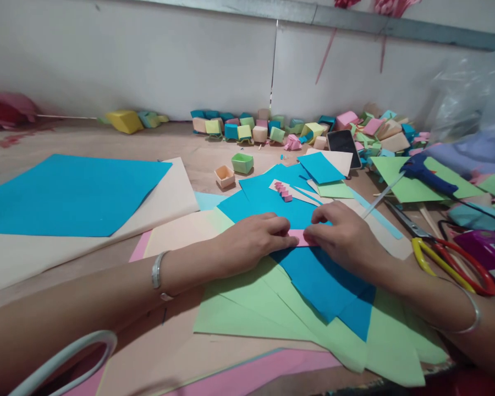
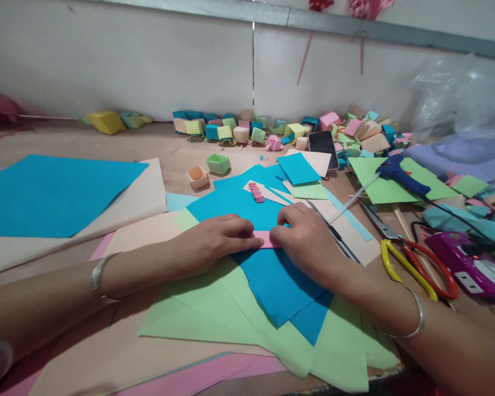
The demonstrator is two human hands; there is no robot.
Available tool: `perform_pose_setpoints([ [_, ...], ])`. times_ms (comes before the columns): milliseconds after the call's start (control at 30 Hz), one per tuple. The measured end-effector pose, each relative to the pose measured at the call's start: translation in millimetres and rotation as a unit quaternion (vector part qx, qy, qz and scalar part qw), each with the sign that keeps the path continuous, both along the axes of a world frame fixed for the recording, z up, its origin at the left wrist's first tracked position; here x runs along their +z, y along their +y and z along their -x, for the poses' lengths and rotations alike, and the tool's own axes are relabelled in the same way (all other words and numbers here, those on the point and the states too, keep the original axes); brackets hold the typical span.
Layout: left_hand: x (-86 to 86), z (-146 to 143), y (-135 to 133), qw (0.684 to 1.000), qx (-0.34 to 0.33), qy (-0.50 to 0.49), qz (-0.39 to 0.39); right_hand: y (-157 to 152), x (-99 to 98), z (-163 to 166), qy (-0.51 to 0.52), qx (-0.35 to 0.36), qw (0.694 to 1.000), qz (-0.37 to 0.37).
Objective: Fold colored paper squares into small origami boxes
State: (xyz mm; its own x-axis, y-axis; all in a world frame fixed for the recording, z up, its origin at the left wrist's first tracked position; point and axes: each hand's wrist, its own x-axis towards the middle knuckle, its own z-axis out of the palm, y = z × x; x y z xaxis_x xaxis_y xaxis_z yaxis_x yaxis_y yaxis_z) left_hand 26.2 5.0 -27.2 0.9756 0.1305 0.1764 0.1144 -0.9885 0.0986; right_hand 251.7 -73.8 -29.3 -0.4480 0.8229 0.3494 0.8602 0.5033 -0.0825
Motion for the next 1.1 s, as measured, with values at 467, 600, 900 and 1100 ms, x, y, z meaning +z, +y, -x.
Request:
perform_pose_setpoints([
  [467,0.2,-1.0,-3.1,0.999,-0.003,-0.008,-0.037,-28.3,14.9,12.0,-0.224,0.066,0.971,-0.052],
  [600,0.2,0.0,-3.0,0.999,-0.013,-0.015,-0.041,-27.6,24.4,-4.8,-0.27,0.012,0.963,-0.007],
  [900,4.3,-2.5,-5.1,0.998,-0.029,0.013,-0.058,-24.5,6.1,10.1,-0.18,0.064,0.981,-0.012],
  [1100,23.1,2.2,-24.3,0.993,0.034,0.097,-0.066,-22.2,4.4,9.9,-0.164,0.074,0.984,0.015],
])
